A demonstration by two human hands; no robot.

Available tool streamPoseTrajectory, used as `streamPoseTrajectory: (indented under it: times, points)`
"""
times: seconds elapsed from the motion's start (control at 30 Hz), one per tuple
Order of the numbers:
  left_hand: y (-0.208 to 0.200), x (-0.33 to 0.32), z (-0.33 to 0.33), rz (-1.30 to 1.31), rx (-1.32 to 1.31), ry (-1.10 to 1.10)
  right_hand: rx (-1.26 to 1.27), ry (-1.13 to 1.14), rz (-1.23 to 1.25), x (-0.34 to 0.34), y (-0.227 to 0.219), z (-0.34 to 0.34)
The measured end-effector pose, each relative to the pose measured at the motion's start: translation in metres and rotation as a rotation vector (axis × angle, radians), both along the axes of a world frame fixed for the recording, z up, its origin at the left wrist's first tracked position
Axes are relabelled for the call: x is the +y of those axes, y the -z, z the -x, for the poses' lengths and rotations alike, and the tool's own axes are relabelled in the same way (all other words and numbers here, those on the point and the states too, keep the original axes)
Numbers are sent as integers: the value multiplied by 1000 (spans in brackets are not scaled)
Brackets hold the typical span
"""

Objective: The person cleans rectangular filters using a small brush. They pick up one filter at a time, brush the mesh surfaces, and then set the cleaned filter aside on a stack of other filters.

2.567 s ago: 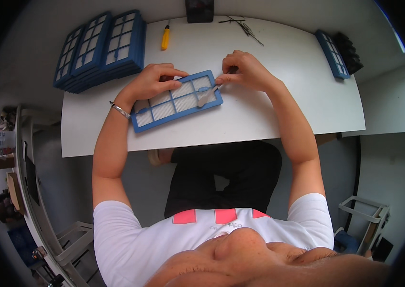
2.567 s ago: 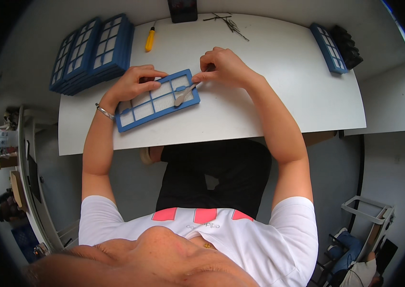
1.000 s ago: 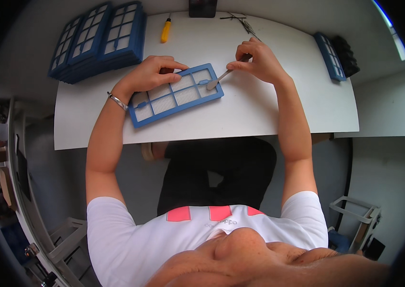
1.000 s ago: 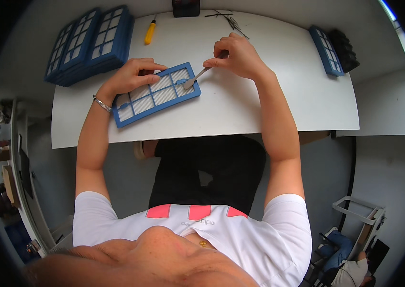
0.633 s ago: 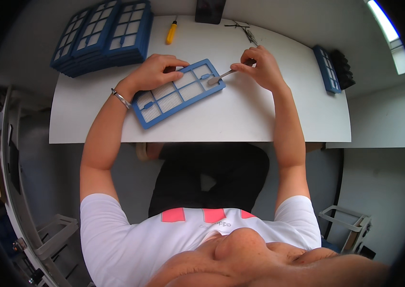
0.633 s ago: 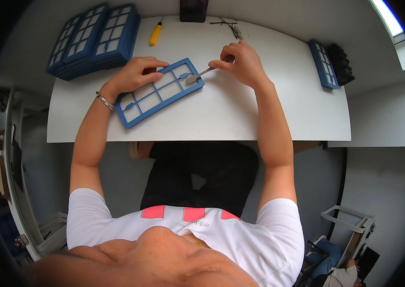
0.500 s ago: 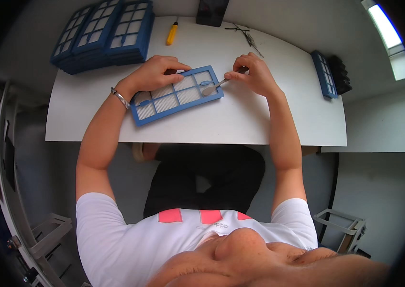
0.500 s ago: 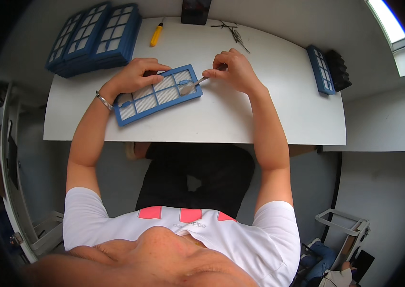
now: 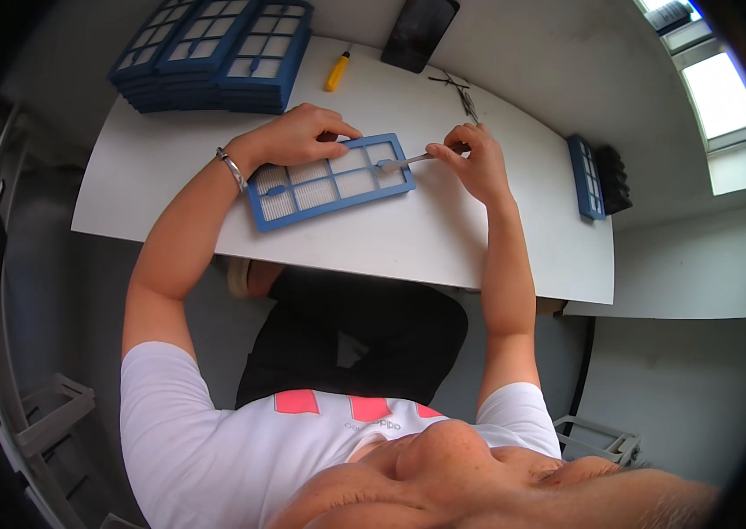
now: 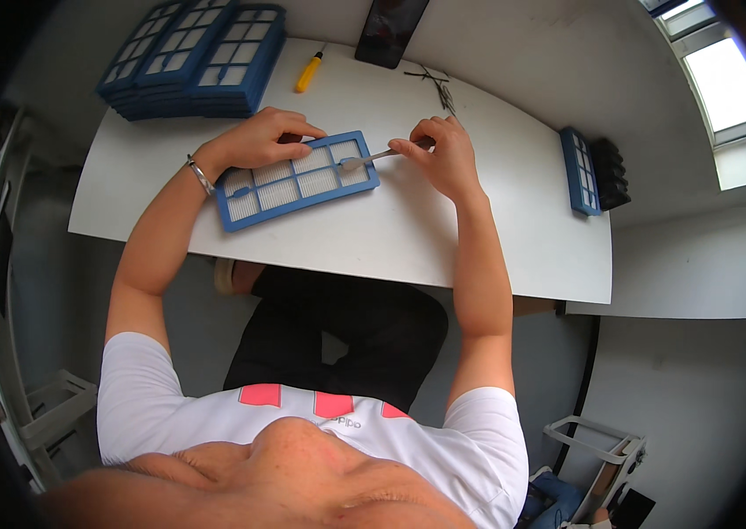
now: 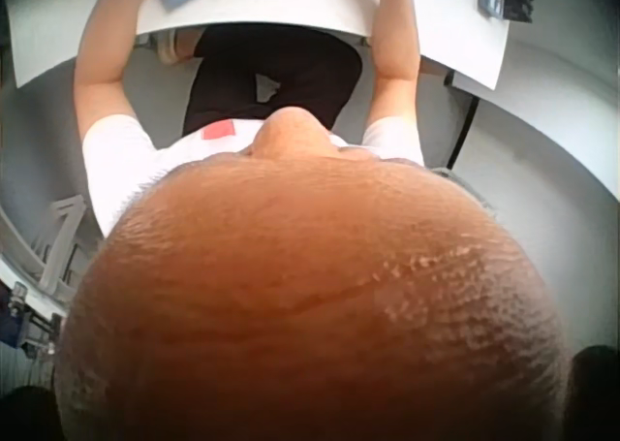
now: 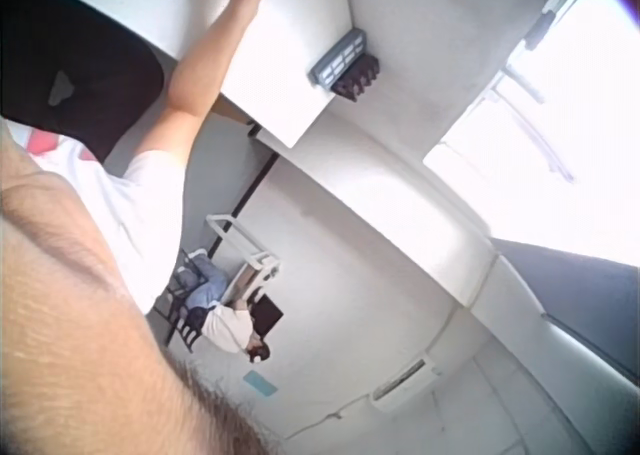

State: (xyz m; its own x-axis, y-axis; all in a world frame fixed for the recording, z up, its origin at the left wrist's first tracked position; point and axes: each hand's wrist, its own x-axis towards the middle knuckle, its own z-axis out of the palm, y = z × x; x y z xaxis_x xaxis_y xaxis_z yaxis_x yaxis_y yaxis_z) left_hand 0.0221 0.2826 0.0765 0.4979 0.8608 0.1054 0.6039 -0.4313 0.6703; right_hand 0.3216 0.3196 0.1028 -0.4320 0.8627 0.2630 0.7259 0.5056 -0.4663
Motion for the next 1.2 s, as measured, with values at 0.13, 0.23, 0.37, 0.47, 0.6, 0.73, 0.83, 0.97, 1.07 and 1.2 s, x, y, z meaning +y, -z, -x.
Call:
streamPoseTrajectory:
  times: [0.13,0.23,0.37,0.47,0.6,0.73,0.83,0.97,1.07,1.2]
  points:
    - [-1,-1,-2,0,42,14,64,111,57,8,-6,-9]
    - [3,-2,-3,-21,40,44,10,-23,93,-2,5,8]
    - [-14,-9,-9,72,136,52,-5,37,39,-1,13,12]
    - [1,-6,-4,12,56,65,7,41,61,4,8,9]
    - [-4,-7,-7,33,74,57,11,-87,131,1,10,10]
    - [-1,-6,-6,26,49,54,-24,31,59,1,8,12]
    - [-6,-8,-7,36,56,60,-8,14,105,-1,9,12]
    - [-4,-8,-5,20,55,76,-49,80,123,-6,3,13]
    - [3,-6,-4,0,39,51,-57,102,148,0,1,8]
    - [-6,-6,-5,31,87,62,-59,84,166,-7,4,13]
